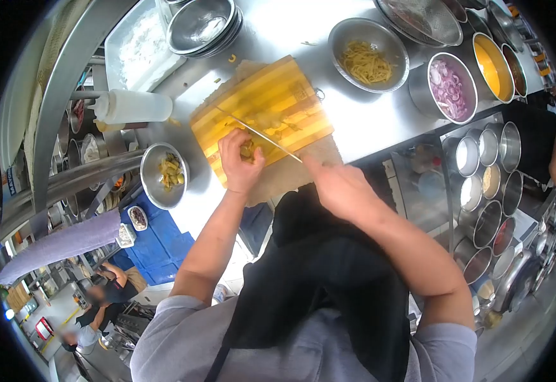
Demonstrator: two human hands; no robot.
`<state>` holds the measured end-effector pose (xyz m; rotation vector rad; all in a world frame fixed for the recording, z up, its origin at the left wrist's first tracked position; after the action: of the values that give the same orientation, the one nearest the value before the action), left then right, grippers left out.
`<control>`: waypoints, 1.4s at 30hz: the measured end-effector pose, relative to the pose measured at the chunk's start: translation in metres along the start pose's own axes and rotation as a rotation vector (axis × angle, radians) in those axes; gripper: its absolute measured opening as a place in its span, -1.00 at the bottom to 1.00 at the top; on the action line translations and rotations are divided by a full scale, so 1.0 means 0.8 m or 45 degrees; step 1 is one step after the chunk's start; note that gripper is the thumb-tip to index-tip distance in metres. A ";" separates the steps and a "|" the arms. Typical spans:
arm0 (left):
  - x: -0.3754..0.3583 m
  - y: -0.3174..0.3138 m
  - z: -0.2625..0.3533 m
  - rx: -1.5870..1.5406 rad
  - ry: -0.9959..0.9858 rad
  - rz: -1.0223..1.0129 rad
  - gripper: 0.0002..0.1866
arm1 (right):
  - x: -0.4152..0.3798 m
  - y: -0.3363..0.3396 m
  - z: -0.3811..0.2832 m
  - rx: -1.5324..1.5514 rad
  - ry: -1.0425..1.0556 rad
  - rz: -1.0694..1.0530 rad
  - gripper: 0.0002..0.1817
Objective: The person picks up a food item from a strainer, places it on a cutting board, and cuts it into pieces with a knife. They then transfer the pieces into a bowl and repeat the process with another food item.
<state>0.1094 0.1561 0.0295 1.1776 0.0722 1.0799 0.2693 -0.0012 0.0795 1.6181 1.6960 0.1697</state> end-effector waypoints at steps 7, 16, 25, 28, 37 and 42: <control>0.001 0.003 0.002 0.022 -0.015 0.024 -0.57 | -0.049 0.001 -0.022 -0.035 -0.122 -0.067 -0.38; -0.002 0.000 0.000 0.036 -0.016 0.004 -0.57 | -0.026 -0.009 -0.018 0.038 -0.057 0.012 -0.44; -0.002 -0.002 -0.002 0.055 0.008 -0.040 -0.56 | -0.050 -0.002 -0.010 0.031 -0.057 -0.010 -0.41; -0.001 -0.001 -0.002 0.041 0.017 -0.045 -0.56 | -0.057 -0.005 0.000 -0.018 -0.146 -0.065 -0.40; -0.002 -0.001 -0.005 0.024 0.009 -0.045 -0.59 | 0.057 -0.030 -0.022 0.030 -0.053 -0.063 -0.63; -0.003 0.000 -0.005 0.025 0.002 -0.014 -0.58 | 0.082 -0.040 0.027 0.132 0.042 -0.100 -0.42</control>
<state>0.1060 0.1572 0.0264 1.1926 0.0910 1.0726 0.2637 0.0431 0.0182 1.6282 1.8165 0.0708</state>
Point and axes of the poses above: each hand's wrist, its own x-axis towards the middle knuckle, its own y-axis out of the back of the hand, z = x × y, the point moved 7 cm from there along x, towards the middle knuckle, and after that the axes turned 15 degrees about x, right-handed, at the moved point
